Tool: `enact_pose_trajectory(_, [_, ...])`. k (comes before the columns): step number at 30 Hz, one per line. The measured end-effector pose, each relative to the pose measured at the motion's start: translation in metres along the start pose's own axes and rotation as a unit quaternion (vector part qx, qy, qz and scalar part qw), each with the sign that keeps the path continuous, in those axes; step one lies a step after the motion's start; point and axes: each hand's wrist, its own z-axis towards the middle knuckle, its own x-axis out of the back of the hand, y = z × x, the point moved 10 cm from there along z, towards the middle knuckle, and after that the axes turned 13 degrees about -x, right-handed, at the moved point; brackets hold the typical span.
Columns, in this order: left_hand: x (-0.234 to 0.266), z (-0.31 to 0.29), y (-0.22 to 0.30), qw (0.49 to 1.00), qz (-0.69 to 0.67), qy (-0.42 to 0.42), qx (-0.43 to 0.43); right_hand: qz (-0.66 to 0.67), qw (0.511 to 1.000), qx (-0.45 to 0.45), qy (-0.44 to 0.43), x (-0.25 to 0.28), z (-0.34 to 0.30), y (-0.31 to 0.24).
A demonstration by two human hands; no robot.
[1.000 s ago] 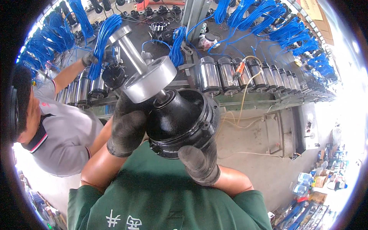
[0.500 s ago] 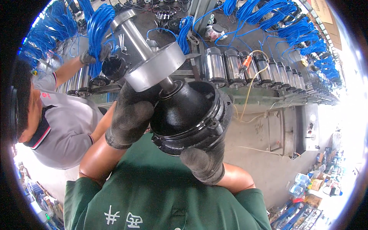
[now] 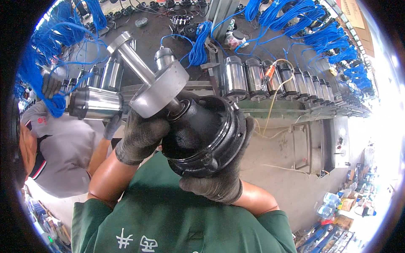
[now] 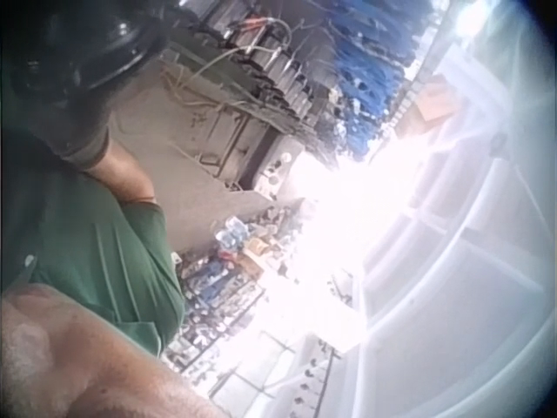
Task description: The person assembles a submersible pump by securing the top casing with a pneumatic screwdriver, inserting the motor rotor assembly into a housing, and then organizing packaged components into a storage bin.
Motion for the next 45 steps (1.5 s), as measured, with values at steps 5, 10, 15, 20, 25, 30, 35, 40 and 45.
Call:
enact_pose_trajectory(5, [-0.005,0.007,0.009,0.999,0.036,-0.006,0.025,-0.033,0.999,-0.023,0.03,0.008,-0.006,0.022])
enact_pose_trajectory(10, [-0.005,0.01,0.012,0.995,0.091,-0.026,-0.029,-0.168,0.982,-0.082,-0.014,0.0,-0.005,0.021])
enact_pose_trajectory(15, [0.007,0.009,-0.005,0.996,0.087,-0.021,0.008,-0.344,0.938,0.04,0.011,-0.001,0.008,-0.013])
enact_pose_trajectory(20, [0.013,0.012,-0.023,0.999,0.039,-0.004,0.01,-0.145,0.986,-0.056,0.063,0.009,-0.003,0.026])
enact_pose_trajectory(25, [0.021,0.019,-0.029,0.997,0.075,0.003,0.016,-0.158,0.986,-0.049,0.032,0.006,0.009,0.018])
enact_pose_trajectory(30, [0.015,0.035,-0.015,0.976,0.214,-0.043,0.007,-0.374,0.927,-0.014,0.013,-0.005,0.013,0.019])
enact_pose_trajectory(35, [0.024,0.039,-0.023,0.993,0.115,-0.01,-0.008,-0.277,0.961,-0.018,0.002,0.0,0.028,0.014])
enact_pose_trajectory(40, [0.023,0.049,0.0,0.948,0.293,-0.067,-0.1,-0.352,0.936,0.017,-0.011,-0.01,0.03,0.024])
enact_pose_trajectory(45, [0.012,0.056,0.019,0.879,0.413,-0.1,-0.215,-0.359,0.933,0.023,-0.011,-0.011,0.036,0.027])
